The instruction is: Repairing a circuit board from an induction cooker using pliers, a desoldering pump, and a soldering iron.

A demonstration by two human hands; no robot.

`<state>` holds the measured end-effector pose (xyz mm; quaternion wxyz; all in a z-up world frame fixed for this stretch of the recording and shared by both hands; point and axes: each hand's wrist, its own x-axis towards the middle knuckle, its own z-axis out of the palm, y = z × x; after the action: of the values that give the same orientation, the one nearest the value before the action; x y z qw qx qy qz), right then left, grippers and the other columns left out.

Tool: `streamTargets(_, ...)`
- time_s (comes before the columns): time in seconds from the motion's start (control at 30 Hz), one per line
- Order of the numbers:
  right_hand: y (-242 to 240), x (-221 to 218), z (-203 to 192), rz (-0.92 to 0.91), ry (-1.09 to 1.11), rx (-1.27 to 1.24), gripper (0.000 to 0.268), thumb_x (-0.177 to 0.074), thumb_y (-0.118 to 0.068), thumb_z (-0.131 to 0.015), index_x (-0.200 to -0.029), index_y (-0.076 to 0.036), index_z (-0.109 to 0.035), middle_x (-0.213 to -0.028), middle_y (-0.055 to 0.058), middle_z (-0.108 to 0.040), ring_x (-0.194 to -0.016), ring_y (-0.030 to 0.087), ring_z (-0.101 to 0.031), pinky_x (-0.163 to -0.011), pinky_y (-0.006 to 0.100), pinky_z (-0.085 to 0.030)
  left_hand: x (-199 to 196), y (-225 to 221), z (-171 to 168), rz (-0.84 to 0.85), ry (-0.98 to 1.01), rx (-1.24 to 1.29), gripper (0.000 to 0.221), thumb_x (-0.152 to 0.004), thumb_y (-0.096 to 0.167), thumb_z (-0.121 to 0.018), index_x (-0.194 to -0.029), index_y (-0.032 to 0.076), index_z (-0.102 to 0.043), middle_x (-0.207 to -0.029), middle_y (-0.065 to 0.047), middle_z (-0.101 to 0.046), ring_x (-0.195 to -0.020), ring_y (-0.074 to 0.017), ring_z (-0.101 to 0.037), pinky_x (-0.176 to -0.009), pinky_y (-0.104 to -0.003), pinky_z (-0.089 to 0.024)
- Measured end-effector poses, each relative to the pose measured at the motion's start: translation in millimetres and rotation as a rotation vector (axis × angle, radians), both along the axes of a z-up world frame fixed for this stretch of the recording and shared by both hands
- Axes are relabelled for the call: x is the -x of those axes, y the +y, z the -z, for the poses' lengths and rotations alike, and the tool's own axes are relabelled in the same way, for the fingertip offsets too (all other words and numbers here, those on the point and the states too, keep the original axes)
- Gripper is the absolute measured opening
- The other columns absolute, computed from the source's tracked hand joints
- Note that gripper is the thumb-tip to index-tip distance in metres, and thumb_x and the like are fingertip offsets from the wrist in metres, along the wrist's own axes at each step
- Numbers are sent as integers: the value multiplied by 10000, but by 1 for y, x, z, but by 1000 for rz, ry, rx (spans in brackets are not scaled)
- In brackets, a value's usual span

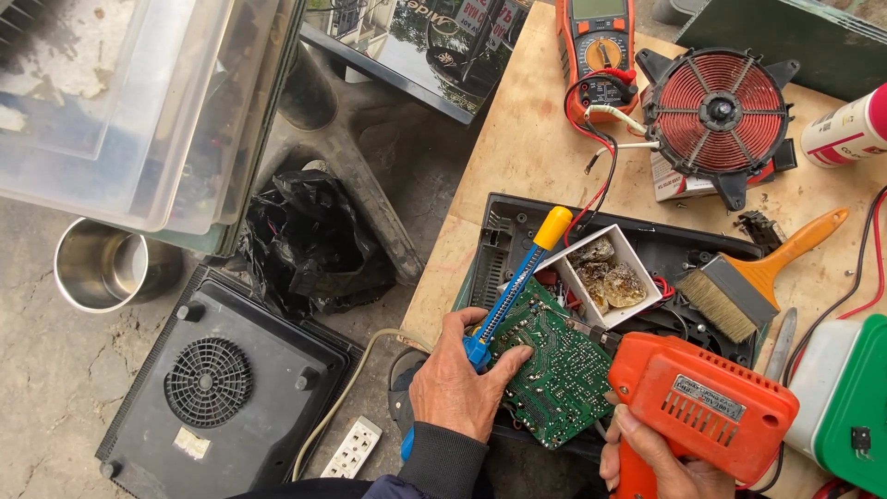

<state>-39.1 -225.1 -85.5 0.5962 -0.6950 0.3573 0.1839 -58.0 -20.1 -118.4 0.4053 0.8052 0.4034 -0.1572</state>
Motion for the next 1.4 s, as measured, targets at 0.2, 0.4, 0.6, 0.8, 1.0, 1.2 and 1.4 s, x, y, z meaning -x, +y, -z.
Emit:
streamTargets(0.2, 0, -1, -3, 30, 11, 62, 235, -1042, -42, -735, -1155, 163, -758, -835, 358, -678, -530, 464, -562, -443, 562, -439, 0, 0, 2, -5, -12, -7, 663, -819, 774, -806, -1355, 446, -597, -957, 94, -791, -839, -262, -782, -746, -487, -620)
streamTargets(0.4, 2, -1, -9, -29, 9, 122, 321, -1024, -131, -773, -969, 183, -809, -590, 385, -648, -452, 418, -528, -458, 490, -457, -2, 1, -2, -4, 50, 26, 689, -816, 780, -806, -1387, 466, -582, -986, 104, -794, -848, -278, -764, -788, -518, -609)
streamTargets(0.6, -4, -11, -8, 23, 109, 71, 301, -1030, -22, -745, -1274, 143, -804, -904, 372, -740, -567, 465, -574, -526, 574, -487, -4, 1, -7, -12, 72, 35, 685, -816, 765, -806, -1391, 471, -578, -1055, 127, -816, -879, -256, -790, -827, -504, -629)
streamTargets(0.8, -41, -17, 24, -192, 301, -19, 323, -1041, -74, -776, -993, 241, -830, -712, 422, -757, -553, 516, -664, -573, 579, -573, -9, -1, -10, -55, 95, 33, 638, -780, 752, -836, -1314, 480, -616, -958, 181, -805, -811, -165, -773, -809, -416, -621)
streamTargets(1.0, -39, -13, 24, -151, 297, 17, 335, -1021, -78, -809, -946, 248, -823, -694, 422, -750, -548, 528, -660, -588, 579, -567, -13, -2, -17, -65, 133, 24, 619, -778, 751, -846, -1291, 485, -622, -879, 168, -774, -804, -143, -771, -821, -389, -626)
streamTargets(1.2, -37, -9, 25, -108, 292, -17, 315, -1032, -56, -796, -988, 255, -818, -698, 432, -730, -537, 519, -629, -566, 573, -527, -14, -1, -19, -88, 146, 45, 623, -763, 755, -834, -1290, 494, -627, -864, 168, -781, -820, -156, -785, -841, -399, -620)
streamTargets(1.4, -43, -4, 35, -114, 238, -63, 293, -1019, -30, -781, -988, 261, -800, -666, 452, -711, -499, 529, -615, -534, 581, -529, -12, -1, -17, -70, 116, 35, 626, -780, 732, -863, -1298, 472, -628, -891, 166, -788, -809, -135, -782, -833, -389, -633)
